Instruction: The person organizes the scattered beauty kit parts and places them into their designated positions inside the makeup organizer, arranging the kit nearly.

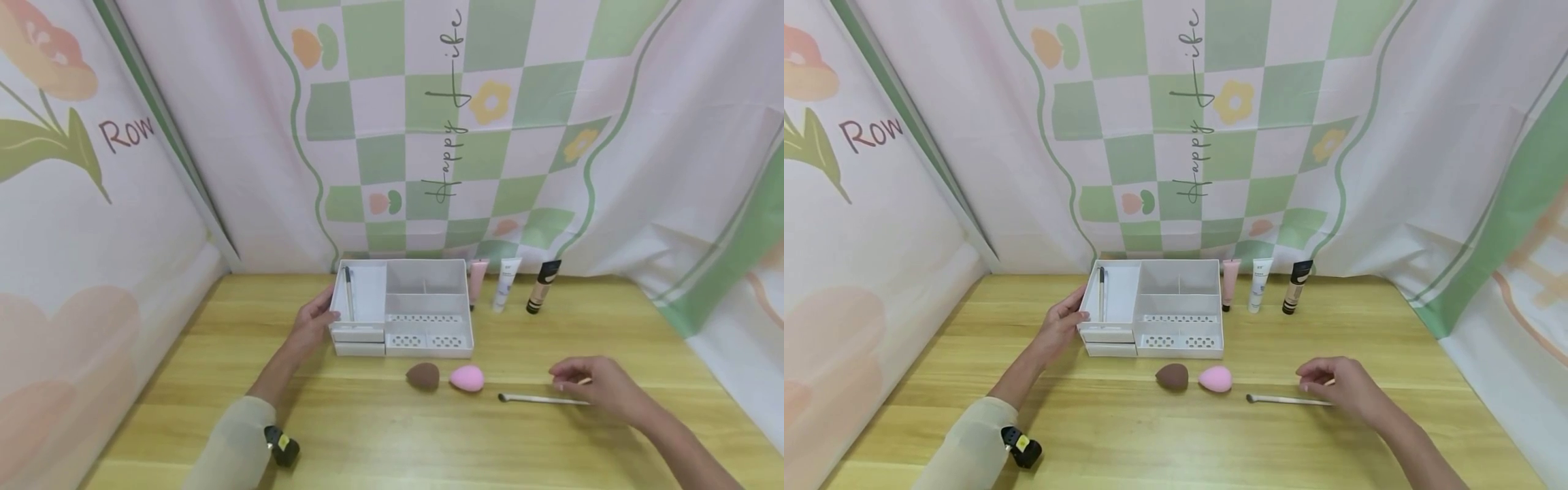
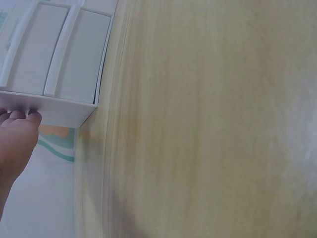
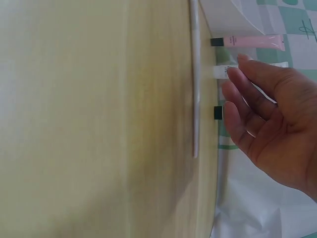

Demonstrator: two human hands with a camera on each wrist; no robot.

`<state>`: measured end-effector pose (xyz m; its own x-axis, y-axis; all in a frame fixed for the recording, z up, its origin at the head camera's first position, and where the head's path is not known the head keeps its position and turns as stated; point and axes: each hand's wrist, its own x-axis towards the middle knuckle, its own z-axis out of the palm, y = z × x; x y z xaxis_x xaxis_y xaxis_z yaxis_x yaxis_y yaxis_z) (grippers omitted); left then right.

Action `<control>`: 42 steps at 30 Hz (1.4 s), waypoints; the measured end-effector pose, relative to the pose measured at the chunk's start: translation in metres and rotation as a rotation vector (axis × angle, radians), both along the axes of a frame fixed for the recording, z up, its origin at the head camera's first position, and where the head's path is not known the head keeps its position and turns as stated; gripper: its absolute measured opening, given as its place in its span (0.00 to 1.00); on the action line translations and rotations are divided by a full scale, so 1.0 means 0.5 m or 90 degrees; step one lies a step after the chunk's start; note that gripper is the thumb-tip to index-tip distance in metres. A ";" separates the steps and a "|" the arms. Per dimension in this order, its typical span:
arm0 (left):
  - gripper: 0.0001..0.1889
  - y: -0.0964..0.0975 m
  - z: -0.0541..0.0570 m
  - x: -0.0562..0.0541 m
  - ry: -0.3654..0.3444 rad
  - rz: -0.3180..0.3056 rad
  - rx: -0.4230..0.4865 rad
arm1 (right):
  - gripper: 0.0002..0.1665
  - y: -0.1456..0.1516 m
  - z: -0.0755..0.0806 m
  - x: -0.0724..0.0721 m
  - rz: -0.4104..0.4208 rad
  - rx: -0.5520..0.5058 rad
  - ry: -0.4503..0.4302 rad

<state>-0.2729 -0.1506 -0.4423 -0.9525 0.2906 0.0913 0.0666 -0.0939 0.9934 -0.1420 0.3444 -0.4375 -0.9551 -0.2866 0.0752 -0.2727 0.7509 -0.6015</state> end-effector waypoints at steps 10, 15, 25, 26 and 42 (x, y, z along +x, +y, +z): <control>0.36 -0.001 -0.002 -0.002 0.001 -0.009 0.016 | 0.11 0.007 -0.041 0.009 0.049 -0.016 -0.017; 0.36 -0.001 -0.002 0.000 -0.004 -0.003 0.009 | 0.10 0.003 -0.051 0.010 0.067 -0.021 -0.026; 0.36 0.001 -0.001 0.000 -0.019 0.008 -0.010 | 0.05 0.002 -0.069 0.008 0.089 -0.012 0.049; 0.36 0.001 -0.001 0.000 -0.019 0.008 -0.010 | 0.05 0.002 -0.070 0.008 0.089 -0.011 0.053; 0.36 -0.001 -0.001 -0.001 -0.018 -0.007 -0.003 | 0.08 -0.003 -0.081 0.009 0.108 -0.017 0.111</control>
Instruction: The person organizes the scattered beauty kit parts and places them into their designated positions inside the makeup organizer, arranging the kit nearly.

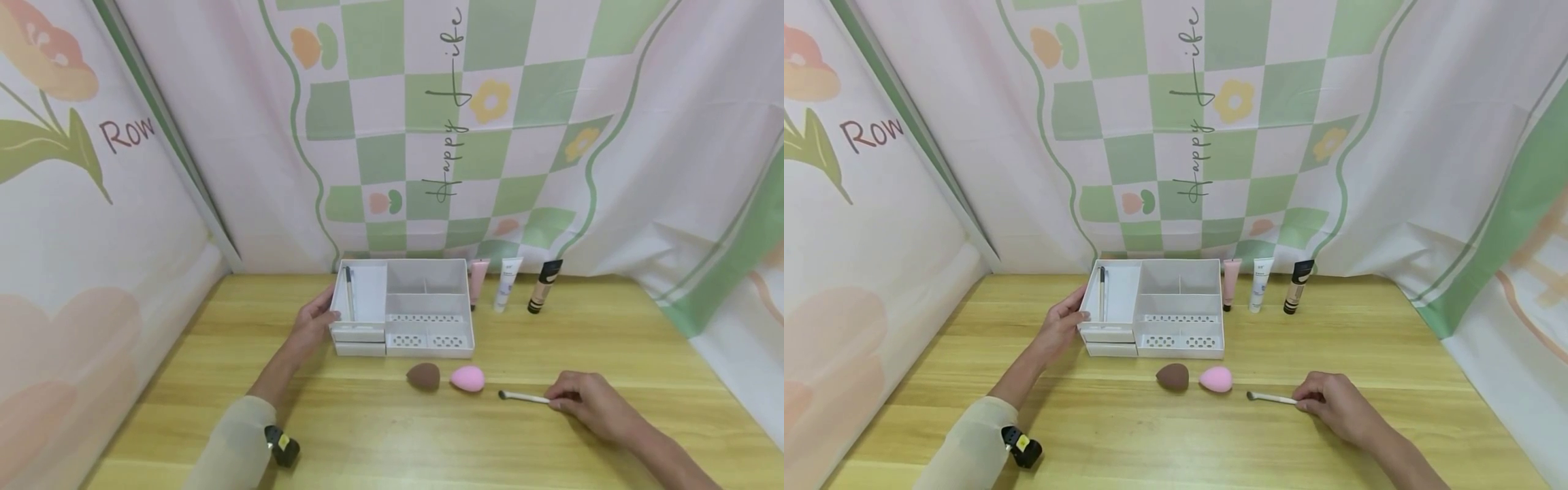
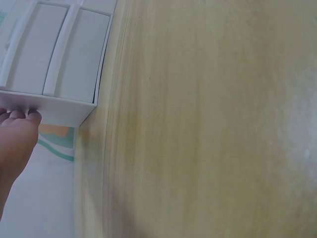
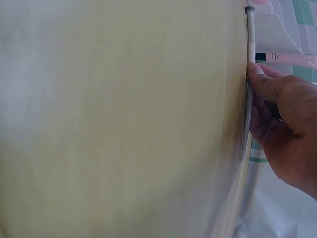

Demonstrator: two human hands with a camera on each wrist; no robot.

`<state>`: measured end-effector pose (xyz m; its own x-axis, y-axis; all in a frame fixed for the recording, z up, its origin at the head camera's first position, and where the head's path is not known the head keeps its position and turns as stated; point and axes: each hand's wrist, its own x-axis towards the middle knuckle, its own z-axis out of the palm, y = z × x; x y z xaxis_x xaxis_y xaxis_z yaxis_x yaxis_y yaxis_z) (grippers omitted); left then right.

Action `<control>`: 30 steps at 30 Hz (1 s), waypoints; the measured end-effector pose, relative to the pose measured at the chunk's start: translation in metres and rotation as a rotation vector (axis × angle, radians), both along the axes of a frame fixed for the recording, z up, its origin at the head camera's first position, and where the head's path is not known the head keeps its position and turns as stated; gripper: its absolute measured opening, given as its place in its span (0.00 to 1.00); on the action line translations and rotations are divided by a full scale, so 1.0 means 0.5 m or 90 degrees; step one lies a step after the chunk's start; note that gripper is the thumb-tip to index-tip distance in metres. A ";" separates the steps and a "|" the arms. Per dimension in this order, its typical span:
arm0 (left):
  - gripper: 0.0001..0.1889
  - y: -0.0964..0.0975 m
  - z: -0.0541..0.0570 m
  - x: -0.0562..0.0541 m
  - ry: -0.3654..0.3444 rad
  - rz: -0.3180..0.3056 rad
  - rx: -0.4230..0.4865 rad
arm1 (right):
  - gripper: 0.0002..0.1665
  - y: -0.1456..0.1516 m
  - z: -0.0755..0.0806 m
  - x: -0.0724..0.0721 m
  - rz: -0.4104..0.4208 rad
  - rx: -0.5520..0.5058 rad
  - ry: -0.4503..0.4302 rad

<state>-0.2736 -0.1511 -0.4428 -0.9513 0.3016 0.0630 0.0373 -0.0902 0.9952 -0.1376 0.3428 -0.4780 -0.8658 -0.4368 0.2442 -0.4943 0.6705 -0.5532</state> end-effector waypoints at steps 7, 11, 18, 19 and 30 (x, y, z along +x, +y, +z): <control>0.36 0.000 0.001 0.000 -0.002 0.002 0.005 | 0.08 -0.001 -0.001 -0.001 -0.011 0.010 -0.002; 0.36 0.000 0.001 0.000 -0.006 0.003 0.007 | 0.09 -0.003 -0.003 -0.002 -0.009 0.004 0.018; 0.36 -0.001 0.000 0.000 -0.009 0.009 0.005 | 0.10 -0.007 0.005 -0.003 -0.013 -0.010 0.045; 0.36 -0.001 0.000 0.000 -0.008 0.008 0.003 | 0.11 -0.008 0.007 -0.003 -0.016 -0.010 0.051; 0.36 0.000 0.001 0.001 -0.004 0.000 0.019 | 0.12 -0.019 0.033 -0.014 -0.050 -0.005 0.053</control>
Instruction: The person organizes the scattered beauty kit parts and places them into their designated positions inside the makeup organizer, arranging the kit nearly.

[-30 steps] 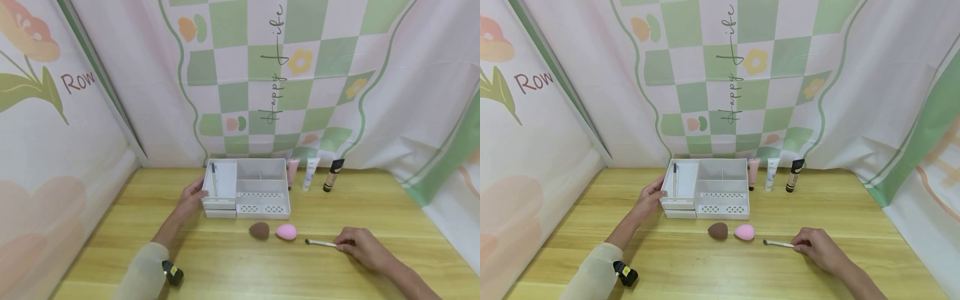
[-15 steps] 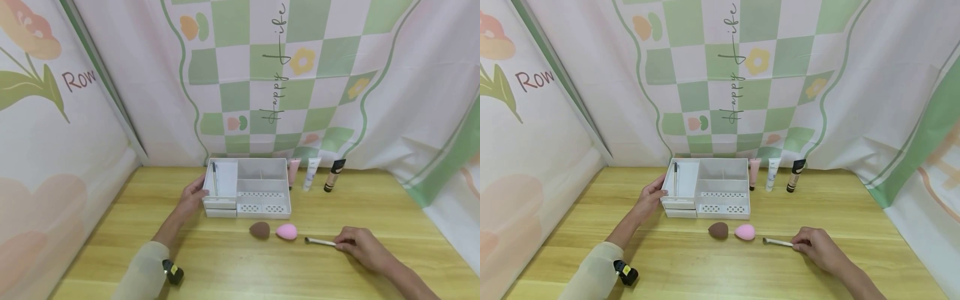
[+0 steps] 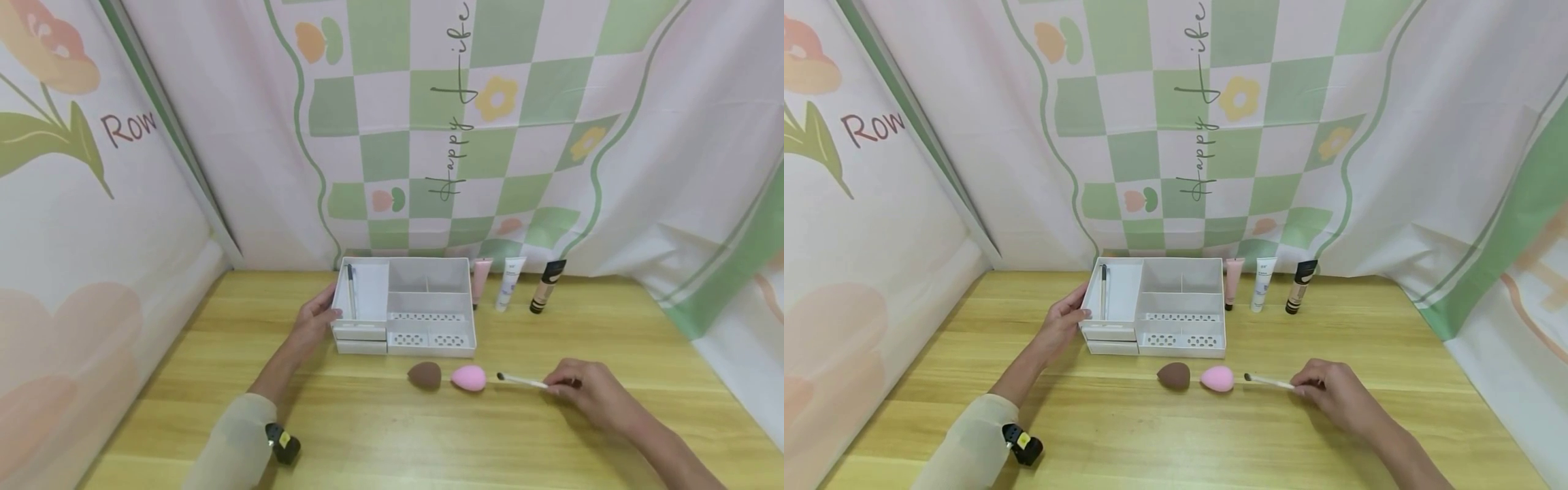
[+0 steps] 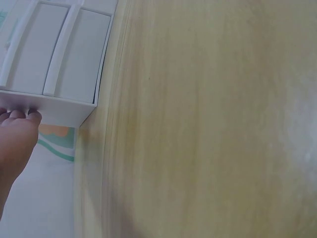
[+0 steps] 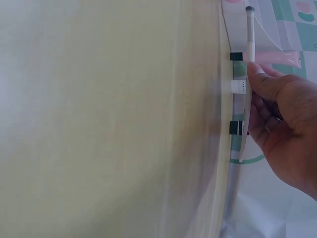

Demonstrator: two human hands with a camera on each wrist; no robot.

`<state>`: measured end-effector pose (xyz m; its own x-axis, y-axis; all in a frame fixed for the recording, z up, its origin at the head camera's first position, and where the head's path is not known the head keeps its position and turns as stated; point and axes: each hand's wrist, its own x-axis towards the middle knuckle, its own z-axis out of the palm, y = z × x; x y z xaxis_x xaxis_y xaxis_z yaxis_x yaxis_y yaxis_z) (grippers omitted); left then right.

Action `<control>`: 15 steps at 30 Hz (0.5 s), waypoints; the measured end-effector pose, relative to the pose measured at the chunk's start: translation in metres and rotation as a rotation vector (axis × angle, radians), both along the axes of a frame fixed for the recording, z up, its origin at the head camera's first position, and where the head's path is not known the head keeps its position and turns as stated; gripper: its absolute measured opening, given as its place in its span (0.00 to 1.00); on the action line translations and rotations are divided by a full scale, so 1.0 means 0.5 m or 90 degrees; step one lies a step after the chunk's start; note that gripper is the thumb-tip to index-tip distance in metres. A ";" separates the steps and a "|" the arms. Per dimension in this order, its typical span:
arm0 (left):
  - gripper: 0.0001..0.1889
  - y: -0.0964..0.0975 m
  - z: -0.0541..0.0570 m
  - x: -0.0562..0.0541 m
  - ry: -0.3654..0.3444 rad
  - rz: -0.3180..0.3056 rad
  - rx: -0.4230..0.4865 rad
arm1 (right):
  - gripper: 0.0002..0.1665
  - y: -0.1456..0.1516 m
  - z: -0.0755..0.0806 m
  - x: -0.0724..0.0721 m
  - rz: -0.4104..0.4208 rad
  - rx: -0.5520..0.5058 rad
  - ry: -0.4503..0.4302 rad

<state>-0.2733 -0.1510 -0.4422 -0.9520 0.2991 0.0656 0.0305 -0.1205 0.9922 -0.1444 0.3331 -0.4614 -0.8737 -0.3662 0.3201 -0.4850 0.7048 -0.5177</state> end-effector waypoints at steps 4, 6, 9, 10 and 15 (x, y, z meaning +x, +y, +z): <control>0.36 0.000 0.000 0.001 0.001 0.000 -0.003 | 0.11 -0.006 0.010 -0.005 0.005 0.002 0.009; 0.36 0.000 0.000 0.001 0.000 0.002 -0.004 | 0.11 -0.010 0.015 -0.008 0.008 0.004 0.014; 0.36 -0.001 0.000 0.001 -0.001 0.003 -0.008 | 0.11 -0.016 0.020 -0.013 0.009 0.007 0.024; 0.36 -0.001 0.000 0.001 0.000 0.002 -0.007 | 0.11 -0.018 0.021 -0.015 0.009 0.008 0.028; 0.35 -0.001 0.001 0.001 0.005 -0.002 -0.009 | 0.11 -0.029 0.022 -0.024 0.024 0.001 0.048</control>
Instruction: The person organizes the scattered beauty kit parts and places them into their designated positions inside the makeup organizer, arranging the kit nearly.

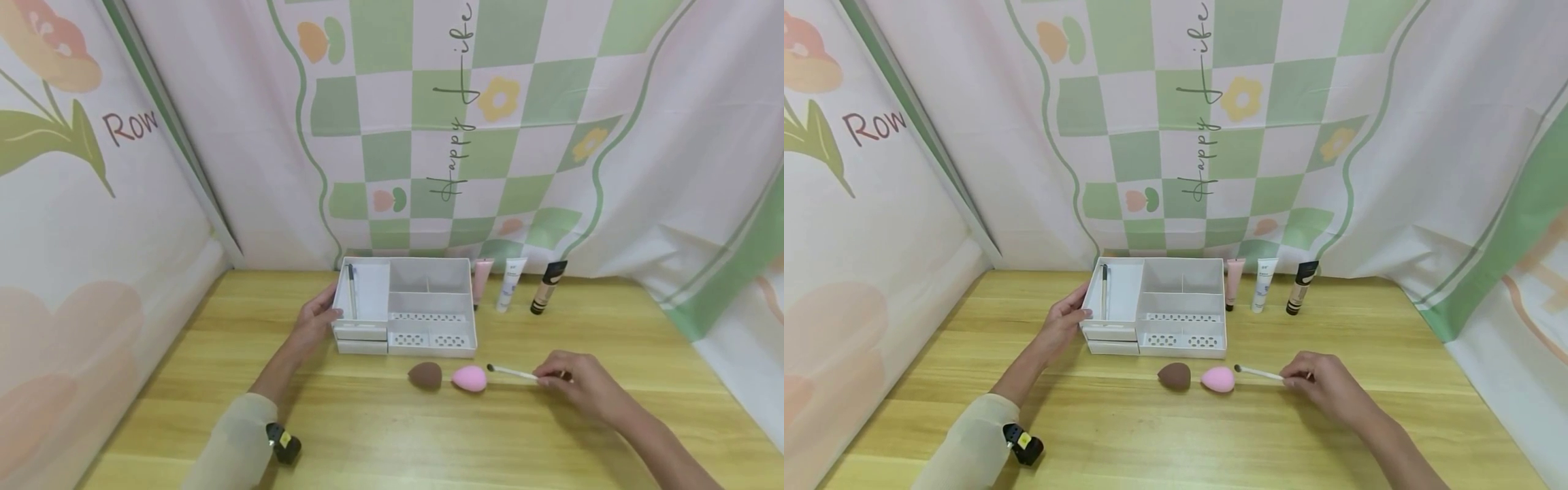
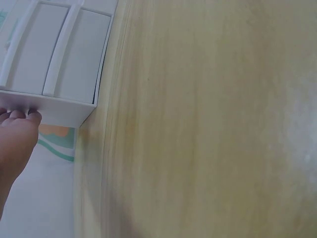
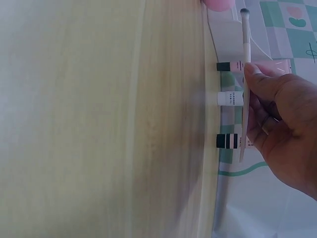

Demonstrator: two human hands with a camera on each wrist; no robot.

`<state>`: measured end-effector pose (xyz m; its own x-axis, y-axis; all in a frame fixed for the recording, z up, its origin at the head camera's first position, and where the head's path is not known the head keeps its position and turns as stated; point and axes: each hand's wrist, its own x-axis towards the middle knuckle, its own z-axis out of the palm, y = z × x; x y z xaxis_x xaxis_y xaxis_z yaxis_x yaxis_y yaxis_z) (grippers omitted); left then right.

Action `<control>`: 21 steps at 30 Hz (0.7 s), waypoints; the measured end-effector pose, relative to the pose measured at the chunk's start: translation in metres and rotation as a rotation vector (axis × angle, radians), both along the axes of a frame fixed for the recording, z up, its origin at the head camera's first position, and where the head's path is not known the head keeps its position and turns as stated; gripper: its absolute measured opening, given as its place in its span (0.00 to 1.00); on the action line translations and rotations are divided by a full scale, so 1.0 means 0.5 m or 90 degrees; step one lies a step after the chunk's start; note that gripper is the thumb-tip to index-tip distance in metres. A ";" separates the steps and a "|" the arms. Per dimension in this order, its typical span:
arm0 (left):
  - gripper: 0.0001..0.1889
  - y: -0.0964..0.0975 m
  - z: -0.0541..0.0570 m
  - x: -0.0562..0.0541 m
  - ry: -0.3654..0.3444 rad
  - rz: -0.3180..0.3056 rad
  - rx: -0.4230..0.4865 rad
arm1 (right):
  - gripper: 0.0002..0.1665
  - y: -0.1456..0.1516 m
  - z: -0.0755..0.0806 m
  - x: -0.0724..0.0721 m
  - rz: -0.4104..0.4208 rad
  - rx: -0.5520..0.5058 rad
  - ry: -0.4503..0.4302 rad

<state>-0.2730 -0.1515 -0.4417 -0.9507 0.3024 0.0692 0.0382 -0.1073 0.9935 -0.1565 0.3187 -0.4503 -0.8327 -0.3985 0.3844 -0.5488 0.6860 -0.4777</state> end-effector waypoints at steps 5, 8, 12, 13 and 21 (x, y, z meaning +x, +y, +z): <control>0.35 -0.001 0.000 0.000 0.003 -0.004 -0.004 | 0.10 -0.010 0.003 -0.007 0.010 0.002 -0.005; 0.35 -0.001 0.001 0.000 0.001 -0.004 -0.006 | 0.10 -0.019 0.009 -0.011 0.011 0.004 -0.011; 0.35 -0.001 0.001 0.000 -0.004 -0.001 -0.002 | 0.09 -0.030 0.016 -0.017 0.009 0.010 -0.018; 0.35 0.000 0.001 0.000 -0.004 -0.001 -0.002 | 0.09 -0.033 0.019 -0.019 0.008 0.013 -0.025; 0.35 0.000 0.000 0.000 -0.003 0.001 0.002 | 0.07 -0.062 0.045 -0.035 -0.002 0.021 -0.077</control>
